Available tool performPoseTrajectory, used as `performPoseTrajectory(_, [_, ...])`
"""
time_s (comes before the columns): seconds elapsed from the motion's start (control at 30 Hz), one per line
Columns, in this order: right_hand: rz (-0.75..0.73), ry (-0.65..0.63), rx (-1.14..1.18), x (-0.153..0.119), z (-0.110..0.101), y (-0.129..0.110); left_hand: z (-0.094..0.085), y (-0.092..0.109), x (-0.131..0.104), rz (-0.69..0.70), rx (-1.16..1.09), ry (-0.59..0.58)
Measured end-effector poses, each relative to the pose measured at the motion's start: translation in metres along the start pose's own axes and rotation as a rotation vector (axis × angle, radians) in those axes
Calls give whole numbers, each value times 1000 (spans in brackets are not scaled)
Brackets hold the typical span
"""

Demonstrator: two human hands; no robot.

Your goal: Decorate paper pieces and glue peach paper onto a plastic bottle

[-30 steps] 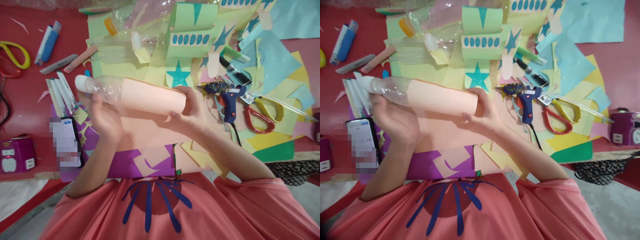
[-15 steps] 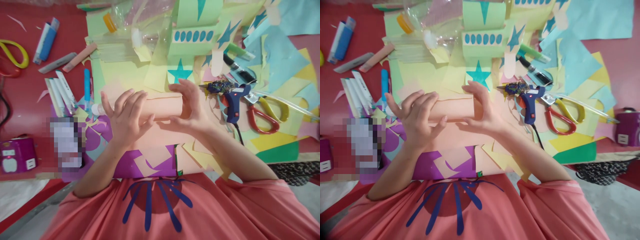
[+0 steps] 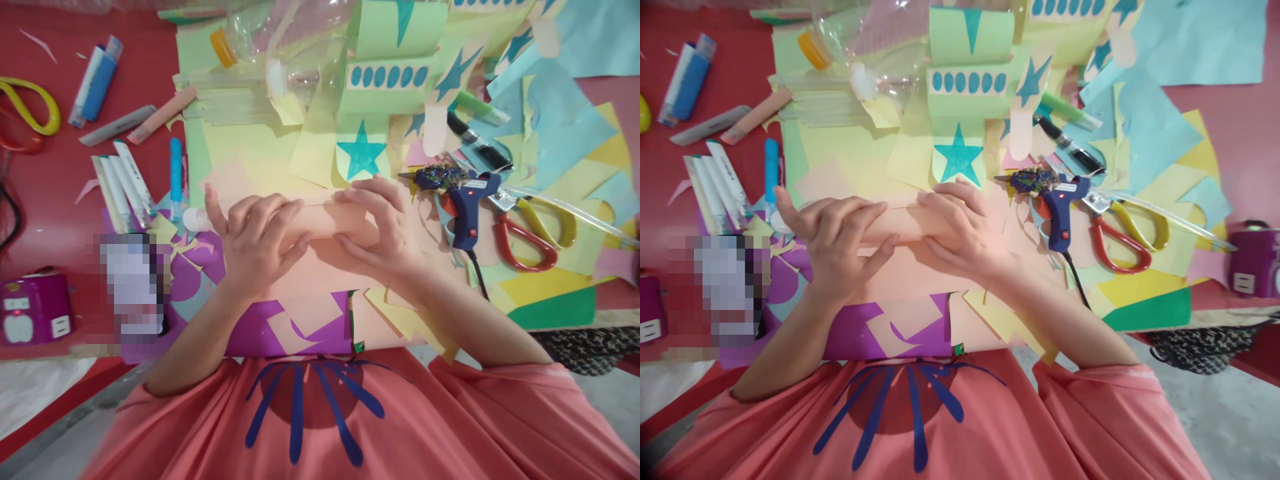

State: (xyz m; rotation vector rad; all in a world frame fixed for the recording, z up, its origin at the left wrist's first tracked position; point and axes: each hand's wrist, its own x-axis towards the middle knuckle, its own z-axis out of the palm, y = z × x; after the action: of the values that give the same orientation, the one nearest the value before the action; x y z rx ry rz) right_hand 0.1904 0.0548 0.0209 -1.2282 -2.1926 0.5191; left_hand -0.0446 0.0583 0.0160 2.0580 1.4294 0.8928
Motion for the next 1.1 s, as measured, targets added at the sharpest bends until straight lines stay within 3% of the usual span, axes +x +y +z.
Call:
performPoseTrajectory(0.17, [-87,18,-52,0,9,0,-5,2,6,16,-47,-53])
performPoseTrajectory(0.3, [-101,-10,-209,1,13,-8,-10,3,8,191,135,-150])
performPoseTrajectory(0.37, [-132,21,-325,0,13,-11,-13,2,6,294,296,-125])
performPoseTrajectory(0.53, [-169,75,-462,-11,7,-9,-27,-6,-2,578,548,75])
performPoseTrajectory(0.6, [-163,84,-496,-14,3,-6,-34,-10,-4,585,567,114])
performPoseTrajectory(0.7, [-219,142,-517,-14,1,-5,-38,-10,-6,498,539,83])
performPoseTrajectory(0.9, [-271,118,-520,-5,8,-15,-26,9,-2,591,589,-166])
performPoseTrajectory(1.1, [-290,158,-537,-9,3,-17,-27,7,1,640,621,-103])
